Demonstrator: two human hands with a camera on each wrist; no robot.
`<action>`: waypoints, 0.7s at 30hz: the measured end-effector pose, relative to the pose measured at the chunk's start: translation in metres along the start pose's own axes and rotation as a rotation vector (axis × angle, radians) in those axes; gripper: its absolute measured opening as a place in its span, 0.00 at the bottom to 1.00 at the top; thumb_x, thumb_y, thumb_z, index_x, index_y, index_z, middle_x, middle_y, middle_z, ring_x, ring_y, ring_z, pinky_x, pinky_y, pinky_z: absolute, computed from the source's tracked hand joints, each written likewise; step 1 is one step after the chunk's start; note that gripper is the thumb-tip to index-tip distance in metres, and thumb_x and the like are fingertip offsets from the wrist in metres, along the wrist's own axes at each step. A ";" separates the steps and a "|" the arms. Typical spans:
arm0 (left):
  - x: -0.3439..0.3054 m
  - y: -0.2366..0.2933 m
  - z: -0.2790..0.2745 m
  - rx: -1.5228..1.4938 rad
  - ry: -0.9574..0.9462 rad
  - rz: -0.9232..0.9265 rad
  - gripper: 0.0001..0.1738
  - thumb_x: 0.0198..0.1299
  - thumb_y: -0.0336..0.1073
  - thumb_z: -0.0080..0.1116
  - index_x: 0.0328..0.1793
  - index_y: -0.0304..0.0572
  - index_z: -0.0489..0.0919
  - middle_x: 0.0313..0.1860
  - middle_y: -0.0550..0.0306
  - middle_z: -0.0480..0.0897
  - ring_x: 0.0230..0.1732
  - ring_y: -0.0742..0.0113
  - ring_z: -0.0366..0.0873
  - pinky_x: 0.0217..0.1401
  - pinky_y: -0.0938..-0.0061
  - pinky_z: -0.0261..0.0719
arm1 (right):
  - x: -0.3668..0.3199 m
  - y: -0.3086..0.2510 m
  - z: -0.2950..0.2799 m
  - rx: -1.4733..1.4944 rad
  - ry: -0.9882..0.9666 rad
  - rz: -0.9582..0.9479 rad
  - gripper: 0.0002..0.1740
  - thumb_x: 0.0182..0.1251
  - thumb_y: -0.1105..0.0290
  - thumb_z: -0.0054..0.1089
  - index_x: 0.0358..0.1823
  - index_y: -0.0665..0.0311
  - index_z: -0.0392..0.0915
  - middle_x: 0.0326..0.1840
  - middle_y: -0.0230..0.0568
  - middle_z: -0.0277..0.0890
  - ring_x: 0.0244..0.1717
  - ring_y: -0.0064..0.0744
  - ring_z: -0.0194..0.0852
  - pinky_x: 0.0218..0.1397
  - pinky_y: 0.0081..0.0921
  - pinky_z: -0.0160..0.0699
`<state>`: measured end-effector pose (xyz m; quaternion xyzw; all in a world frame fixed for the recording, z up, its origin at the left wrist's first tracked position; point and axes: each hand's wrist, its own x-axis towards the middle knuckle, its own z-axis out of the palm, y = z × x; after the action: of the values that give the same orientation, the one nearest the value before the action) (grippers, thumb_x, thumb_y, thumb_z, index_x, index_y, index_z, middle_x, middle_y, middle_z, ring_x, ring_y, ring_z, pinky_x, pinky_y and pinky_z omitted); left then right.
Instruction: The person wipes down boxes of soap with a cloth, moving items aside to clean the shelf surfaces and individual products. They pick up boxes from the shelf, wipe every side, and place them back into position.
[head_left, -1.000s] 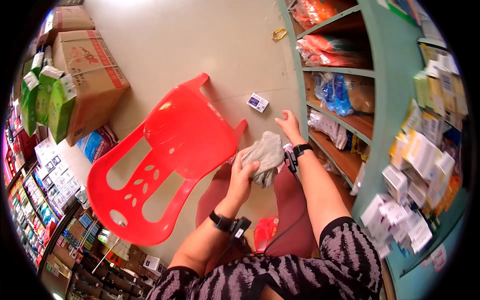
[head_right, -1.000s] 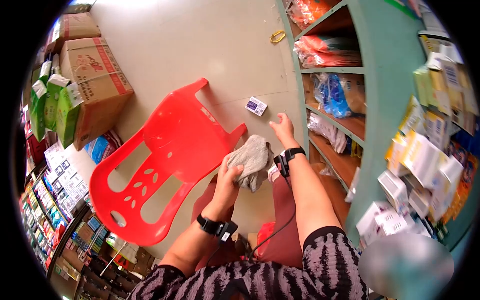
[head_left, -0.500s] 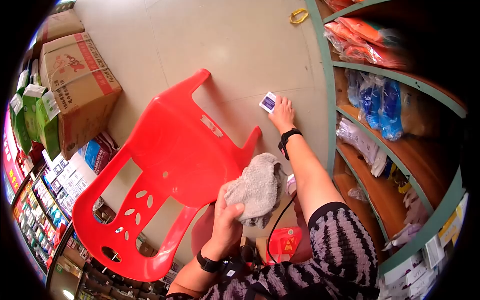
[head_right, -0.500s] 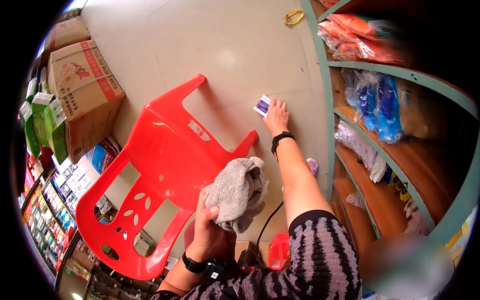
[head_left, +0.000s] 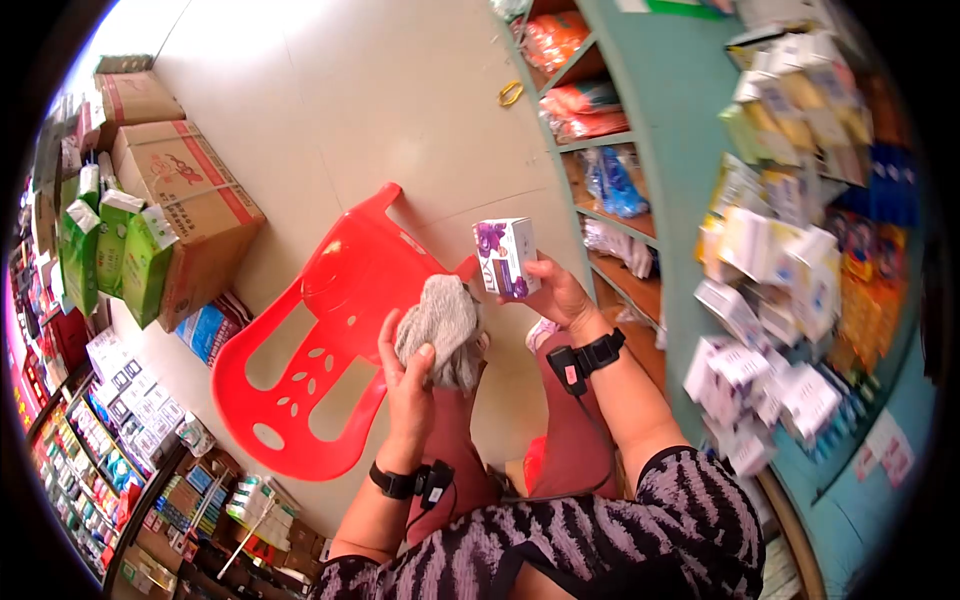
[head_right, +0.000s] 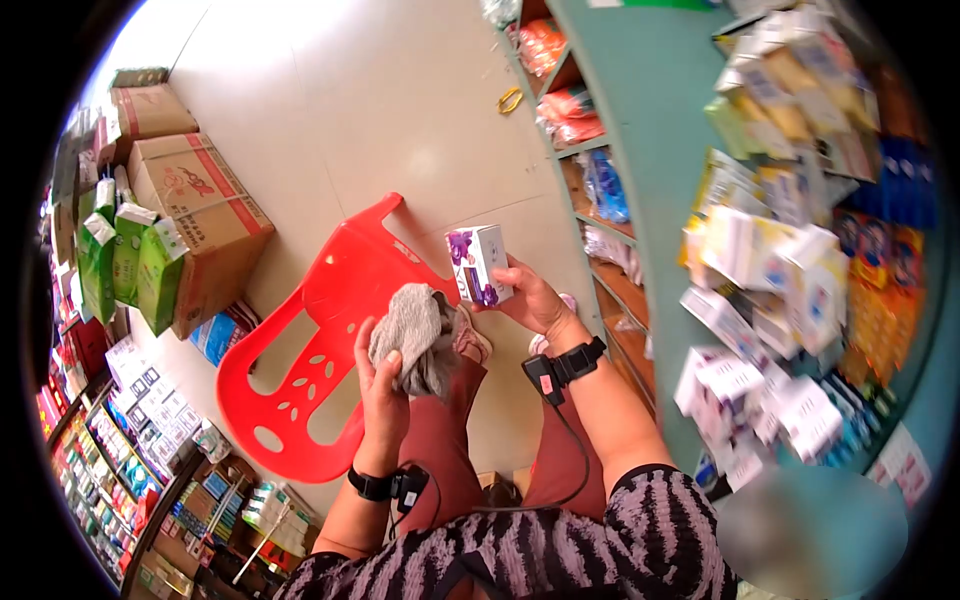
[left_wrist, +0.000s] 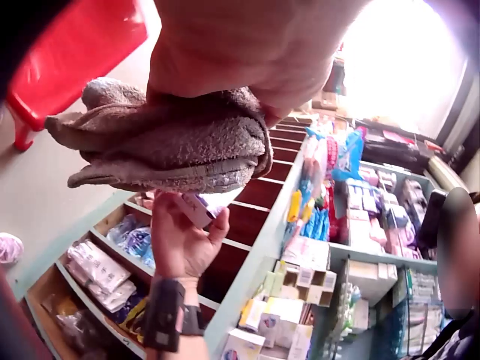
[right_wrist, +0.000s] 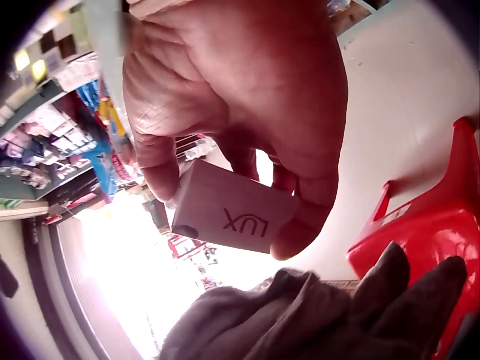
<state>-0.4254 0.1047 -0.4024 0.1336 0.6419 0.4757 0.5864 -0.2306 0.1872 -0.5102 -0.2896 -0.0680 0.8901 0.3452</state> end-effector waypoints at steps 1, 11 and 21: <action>-0.012 0.016 0.003 -0.020 -0.076 0.012 0.35 0.60 0.30 0.49 0.73 0.47 0.51 0.63 0.51 0.66 0.63 0.61 0.66 0.65 0.68 0.62 | -0.022 -0.015 0.026 0.002 -0.035 0.014 0.31 0.59 0.57 0.53 0.62 0.64 0.64 0.53 0.38 0.72 0.51 0.29 0.73 0.50 0.31 0.77; -0.124 0.145 0.070 0.203 -0.586 0.122 0.25 0.64 0.31 0.50 0.68 0.42 0.63 0.59 0.56 0.70 0.59 0.70 0.67 0.63 0.75 0.64 | -0.223 -0.083 0.192 -0.219 0.026 -0.235 0.32 0.61 0.60 0.53 0.64 0.65 0.58 0.52 0.36 0.69 0.48 0.23 0.71 0.50 0.23 0.73; -0.213 0.172 0.144 0.424 -0.974 -0.094 0.20 0.63 0.33 0.52 0.62 0.41 0.70 0.48 0.60 0.76 0.47 0.75 0.73 0.51 0.80 0.72 | -0.384 -0.072 0.218 -0.213 0.191 -0.485 0.28 0.66 0.59 0.49 0.65 0.64 0.60 0.53 0.35 0.70 0.50 0.24 0.71 0.52 0.29 0.76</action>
<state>-0.3061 0.1033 -0.1171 0.4258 0.3824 0.1918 0.7973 -0.0843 0.0074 -0.1281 -0.3820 -0.1958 0.7381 0.5205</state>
